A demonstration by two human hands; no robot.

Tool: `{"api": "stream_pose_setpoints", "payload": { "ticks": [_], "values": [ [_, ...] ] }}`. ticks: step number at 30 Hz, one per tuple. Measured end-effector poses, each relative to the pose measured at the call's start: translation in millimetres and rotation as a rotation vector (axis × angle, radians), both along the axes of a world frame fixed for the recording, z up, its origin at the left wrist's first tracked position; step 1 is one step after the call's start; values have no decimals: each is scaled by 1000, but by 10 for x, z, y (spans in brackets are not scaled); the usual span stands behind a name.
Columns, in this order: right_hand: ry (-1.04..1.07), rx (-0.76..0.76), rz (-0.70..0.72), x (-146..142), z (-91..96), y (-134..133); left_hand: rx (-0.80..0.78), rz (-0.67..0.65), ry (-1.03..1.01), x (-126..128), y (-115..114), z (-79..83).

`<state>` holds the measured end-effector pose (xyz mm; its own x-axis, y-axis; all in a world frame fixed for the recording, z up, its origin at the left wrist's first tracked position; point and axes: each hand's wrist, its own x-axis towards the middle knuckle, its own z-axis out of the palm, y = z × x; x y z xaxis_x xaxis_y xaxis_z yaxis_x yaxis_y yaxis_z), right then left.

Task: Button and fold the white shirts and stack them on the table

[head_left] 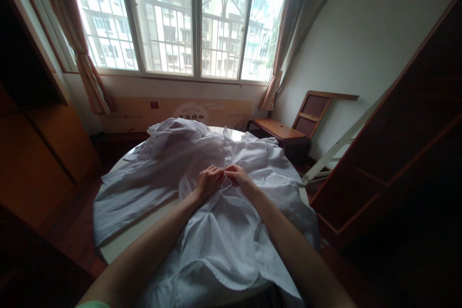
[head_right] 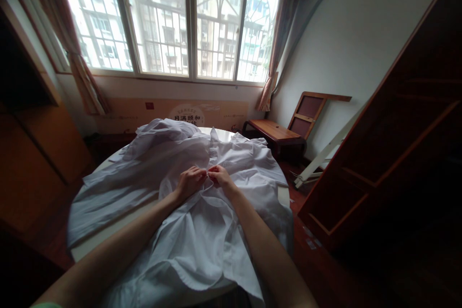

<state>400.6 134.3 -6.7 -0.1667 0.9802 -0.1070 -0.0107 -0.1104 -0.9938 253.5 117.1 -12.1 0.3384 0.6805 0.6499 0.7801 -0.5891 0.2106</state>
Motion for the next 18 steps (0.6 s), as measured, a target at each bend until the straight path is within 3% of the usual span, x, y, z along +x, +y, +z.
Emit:
{"api": "stream_pose_setpoints", "payload": {
  "ticks": [4,10,18],
  "values": [
    [16,82,-19,-21,-35,24,-4,9,-23,0,8,2],
    [-134,295,-25,-13,-94,70,-12,36,-89,-2,38,-23],
    [-258,456,13,38,-73,-4,-52,-125,-190,-35,119,-97]
  ]
}}
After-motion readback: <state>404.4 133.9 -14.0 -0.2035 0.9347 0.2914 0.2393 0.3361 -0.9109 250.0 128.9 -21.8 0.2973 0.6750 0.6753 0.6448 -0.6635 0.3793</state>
